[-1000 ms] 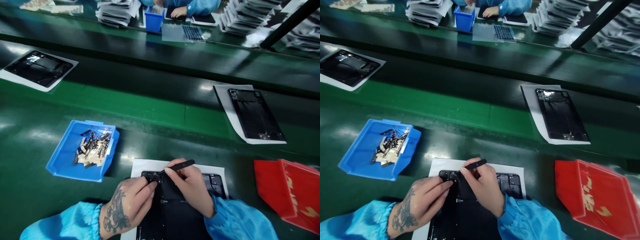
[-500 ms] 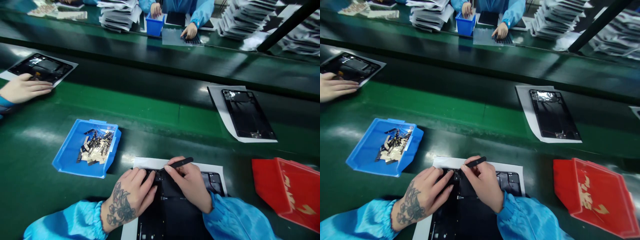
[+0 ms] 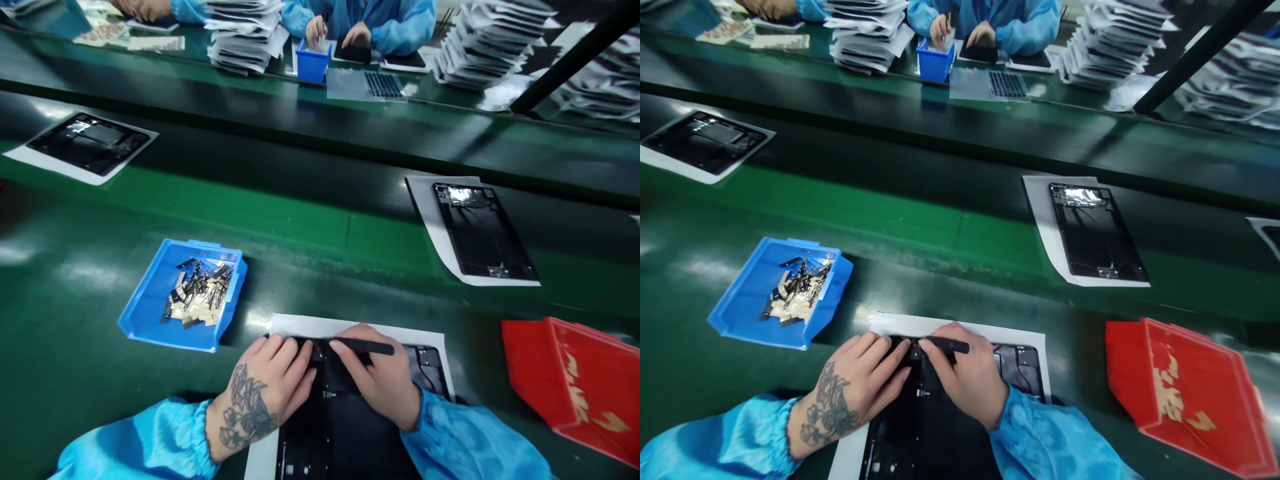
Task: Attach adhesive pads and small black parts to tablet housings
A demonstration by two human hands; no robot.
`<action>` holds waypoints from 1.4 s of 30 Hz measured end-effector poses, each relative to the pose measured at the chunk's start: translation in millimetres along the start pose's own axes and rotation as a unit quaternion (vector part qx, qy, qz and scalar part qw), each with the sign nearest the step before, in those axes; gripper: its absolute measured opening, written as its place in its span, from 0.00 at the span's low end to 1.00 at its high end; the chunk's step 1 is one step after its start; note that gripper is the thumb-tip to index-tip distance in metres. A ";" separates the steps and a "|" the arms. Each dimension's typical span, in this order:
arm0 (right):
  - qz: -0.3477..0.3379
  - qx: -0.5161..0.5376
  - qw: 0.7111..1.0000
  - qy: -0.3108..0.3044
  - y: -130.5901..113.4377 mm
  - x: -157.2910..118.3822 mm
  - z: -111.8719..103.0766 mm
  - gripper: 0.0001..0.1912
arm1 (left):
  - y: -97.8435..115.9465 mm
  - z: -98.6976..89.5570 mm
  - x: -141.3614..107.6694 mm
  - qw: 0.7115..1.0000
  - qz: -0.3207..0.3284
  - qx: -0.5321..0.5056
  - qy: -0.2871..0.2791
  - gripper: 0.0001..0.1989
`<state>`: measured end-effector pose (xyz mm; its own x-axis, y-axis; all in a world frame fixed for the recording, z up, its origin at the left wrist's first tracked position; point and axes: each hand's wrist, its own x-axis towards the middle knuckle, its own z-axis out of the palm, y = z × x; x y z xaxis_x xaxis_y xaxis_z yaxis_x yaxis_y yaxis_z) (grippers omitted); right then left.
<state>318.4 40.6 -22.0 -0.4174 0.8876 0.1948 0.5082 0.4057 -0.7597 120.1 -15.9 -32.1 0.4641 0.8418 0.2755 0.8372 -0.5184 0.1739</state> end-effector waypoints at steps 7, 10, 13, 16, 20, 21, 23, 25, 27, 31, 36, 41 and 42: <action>0.042 0.056 0.998 0.007 -5.7 0.8 -9.6 0.04 | 0.1 1.4 -0.8 1.000 -0.006 -0.008 0.004 0.15; 0.038 0.063 0.997 0.003 -7.4 0.5 -7.4 0.03 | -0.2 1.4 -0.7 1.000 -0.005 -0.010 0.001 0.15; 0.036 0.064 0.997 -0.004 -7.0 -1.1 -4.3 0.03 | -0.2 1.4 -0.9 1.000 -0.007 -0.007 -0.003 0.15; 0.068 0.079 0.994 -0.015 -5.7 -3.5 -1.9 0.04 | -0.2 1.0 -1.0 1.000 -0.007 -0.001 -0.004 0.15; 0.132 0.108 0.985 -0.018 -4.8 -4.0 -0.5 0.04 | 0.1 -0.4 -0.3 1.000 -0.008 -0.007 0.000 0.16; 0.146 0.114 0.982 -0.019 -4.8 -3.4 -0.4 0.04 | 0.1 -0.9 0.0 1.000 -0.007 -0.012 0.001 0.17; 0.173 0.122 0.977 -0.024 -4.7 -1.6 -0.3 0.04 | 0.3 -1.5 0.3 1.000 -0.007 -0.020 0.003 0.18; 0.194 0.130 0.972 -0.030 -4.1 0.0 -0.1 0.04 | 0.6 -1.6 0.2 1.000 -0.008 -0.024 0.003 0.19; 0.209 0.137 0.968 -0.034 -3.1 0.8 0.5 0.05 | 0.8 -1.2 -0.2 1.000 -0.008 -0.025 0.002 0.18; 0.222 0.145 0.964 -0.035 -0.8 1.3 2.0 0.06 | 0.9 0.1 -1.4 1.000 -0.011 -0.026 -0.003 0.18; 0.222 0.143 0.964 -0.032 -0.8 1.7 2.3 0.05 | 0.8 -0.4 -0.9 0.999 -0.011 -0.029 -0.009 0.18; 0.198 0.103 0.974 -0.027 -1.9 -0.3 1.6 0.04 | 1.3 -1.4 0.7 0.999 -0.010 -0.032 0.001 0.18; 0.191 0.093 0.977 -0.026 -2.0 -0.6 1.5 0.04 | 1.5 -1.2 0.9 0.999 -0.012 -0.034 0.002 0.18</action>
<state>316.5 38.9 -21.5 -0.2645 0.9523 -0.1520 0.4904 -0.0029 -0.8715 121.4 -16.1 -30.5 0.4432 0.8534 0.2742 0.8262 -0.5076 0.2443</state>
